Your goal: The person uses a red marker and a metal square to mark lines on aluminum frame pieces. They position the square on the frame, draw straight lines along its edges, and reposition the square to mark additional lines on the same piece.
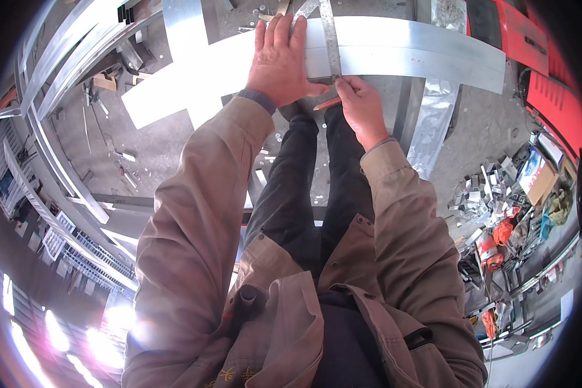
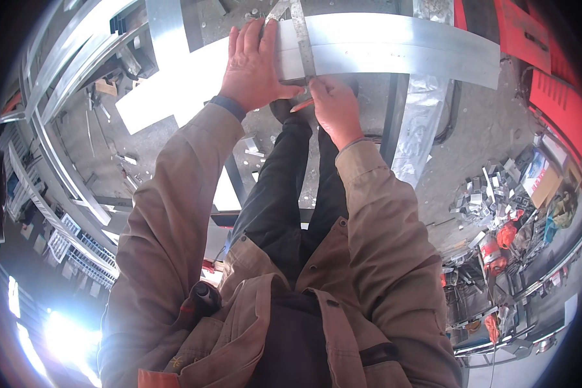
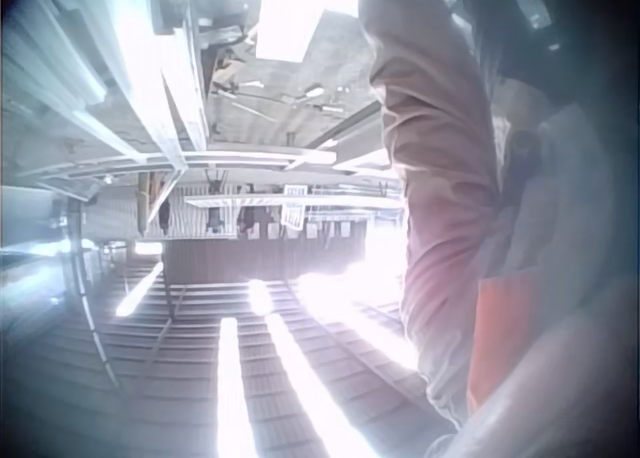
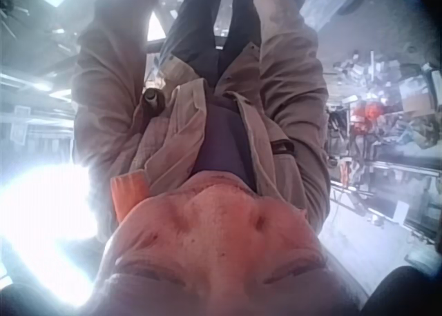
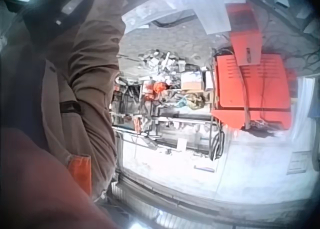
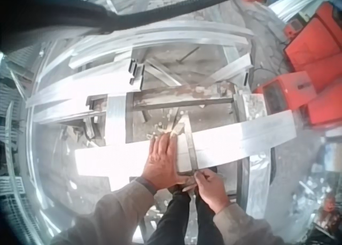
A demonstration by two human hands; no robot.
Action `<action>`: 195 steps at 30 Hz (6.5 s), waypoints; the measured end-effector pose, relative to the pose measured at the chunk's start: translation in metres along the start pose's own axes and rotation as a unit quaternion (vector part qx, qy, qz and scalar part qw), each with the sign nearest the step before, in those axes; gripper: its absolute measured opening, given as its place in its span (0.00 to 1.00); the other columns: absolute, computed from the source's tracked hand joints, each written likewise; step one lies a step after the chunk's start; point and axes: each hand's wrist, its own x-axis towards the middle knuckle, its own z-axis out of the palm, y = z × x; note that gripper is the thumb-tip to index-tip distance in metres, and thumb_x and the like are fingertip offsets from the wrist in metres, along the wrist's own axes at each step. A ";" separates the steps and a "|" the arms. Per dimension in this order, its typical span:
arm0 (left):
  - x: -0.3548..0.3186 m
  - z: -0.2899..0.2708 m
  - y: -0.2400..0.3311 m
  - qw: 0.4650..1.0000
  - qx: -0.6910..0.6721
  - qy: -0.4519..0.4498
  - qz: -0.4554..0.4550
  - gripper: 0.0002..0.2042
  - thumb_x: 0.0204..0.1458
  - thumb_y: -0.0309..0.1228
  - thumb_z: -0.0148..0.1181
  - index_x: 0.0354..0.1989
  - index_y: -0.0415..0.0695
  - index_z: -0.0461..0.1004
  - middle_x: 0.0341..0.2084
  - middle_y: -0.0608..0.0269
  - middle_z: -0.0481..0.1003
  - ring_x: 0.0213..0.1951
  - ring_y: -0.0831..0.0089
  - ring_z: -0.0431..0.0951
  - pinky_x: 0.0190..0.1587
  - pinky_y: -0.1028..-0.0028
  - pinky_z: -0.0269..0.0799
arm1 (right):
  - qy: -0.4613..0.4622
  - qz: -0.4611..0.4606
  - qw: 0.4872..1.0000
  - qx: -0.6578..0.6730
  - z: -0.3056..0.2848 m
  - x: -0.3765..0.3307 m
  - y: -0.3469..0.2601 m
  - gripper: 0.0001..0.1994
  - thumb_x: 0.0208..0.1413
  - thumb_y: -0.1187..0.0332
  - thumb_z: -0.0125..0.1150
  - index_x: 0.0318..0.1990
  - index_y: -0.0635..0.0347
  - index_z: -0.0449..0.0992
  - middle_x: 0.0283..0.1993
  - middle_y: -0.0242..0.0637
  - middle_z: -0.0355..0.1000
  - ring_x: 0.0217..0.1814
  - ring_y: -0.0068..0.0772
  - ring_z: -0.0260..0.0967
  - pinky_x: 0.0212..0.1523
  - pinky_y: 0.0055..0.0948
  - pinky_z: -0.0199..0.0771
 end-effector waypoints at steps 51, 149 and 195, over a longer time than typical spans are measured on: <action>0.002 -0.015 0.009 0.998 0.032 -0.042 -0.033 0.70 0.36 0.65 0.85 0.82 0.33 0.54 0.77 0.38 0.59 0.82 0.44 0.56 0.87 0.44 0.37 | 0.043 -0.304 0.882 -0.358 -0.033 -0.031 -0.046 0.03 0.66 0.69 0.69 0.42 0.56 0.86 0.35 0.43 0.85 0.35 0.51 0.84 0.36 0.44 0.82; 0.051 0.016 0.086 1.000 -0.010 -0.004 -0.002 0.69 0.34 0.62 0.87 0.80 0.33 0.55 0.75 0.41 0.59 0.80 0.44 0.57 0.87 0.46 0.42 | 0.127 -0.263 0.912 -0.287 -0.109 0.046 -0.093 0.12 0.72 0.64 0.59 0.46 0.59 0.87 0.43 0.44 0.86 0.46 0.52 0.84 0.50 0.45 0.85; 0.073 0.036 0.122 1.000 0.019 -0.009 0.019 0.72 0.36 0.68 0.84 0.82 0.34 0.51 0.77 0.38 0.55 0.83 0.43 0.49 0.85 0.38 0.38 | 0.047 -0.028 0.998 0.017 -0.174 -0.088 0.033 0.04 0.71 0.75 0.65 0.45 0.67 0.78 0.42 0.42 0.90 0.32 0.13 0.77 0.32 0.22 0.74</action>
